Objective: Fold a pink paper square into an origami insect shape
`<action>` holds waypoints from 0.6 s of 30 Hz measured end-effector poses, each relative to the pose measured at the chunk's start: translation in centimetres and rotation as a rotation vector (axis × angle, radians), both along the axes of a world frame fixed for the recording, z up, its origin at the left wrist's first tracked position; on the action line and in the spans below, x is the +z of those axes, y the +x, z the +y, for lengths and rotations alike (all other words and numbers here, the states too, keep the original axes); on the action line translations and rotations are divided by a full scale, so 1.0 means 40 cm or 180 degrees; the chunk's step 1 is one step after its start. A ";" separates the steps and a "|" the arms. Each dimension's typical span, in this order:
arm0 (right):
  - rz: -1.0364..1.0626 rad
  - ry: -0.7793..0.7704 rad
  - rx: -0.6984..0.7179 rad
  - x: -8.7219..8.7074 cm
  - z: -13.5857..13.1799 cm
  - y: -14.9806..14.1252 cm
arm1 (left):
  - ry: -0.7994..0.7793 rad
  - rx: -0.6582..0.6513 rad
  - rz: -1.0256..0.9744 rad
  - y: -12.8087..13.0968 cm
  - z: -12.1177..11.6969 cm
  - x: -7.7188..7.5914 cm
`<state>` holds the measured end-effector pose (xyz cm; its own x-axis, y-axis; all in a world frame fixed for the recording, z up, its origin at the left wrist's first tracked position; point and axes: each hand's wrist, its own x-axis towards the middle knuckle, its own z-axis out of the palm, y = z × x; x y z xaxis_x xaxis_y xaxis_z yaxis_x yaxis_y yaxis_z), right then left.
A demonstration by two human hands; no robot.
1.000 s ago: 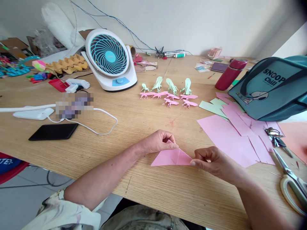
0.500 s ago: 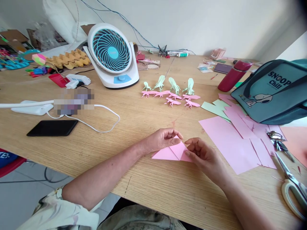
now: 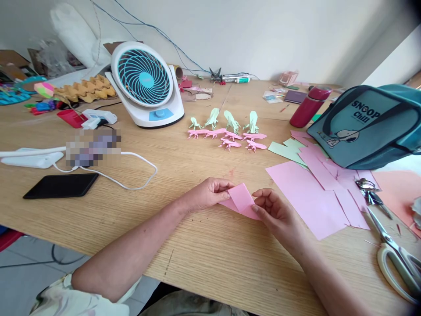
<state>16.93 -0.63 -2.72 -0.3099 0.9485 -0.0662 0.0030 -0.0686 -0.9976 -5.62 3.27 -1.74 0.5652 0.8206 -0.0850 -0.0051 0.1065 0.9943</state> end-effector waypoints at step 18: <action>-0.1394 0.1327 0.0820 0.044 -0.021 0.000 | 0.1075 -0.0298 0.1252 0.019 -0.045 0.033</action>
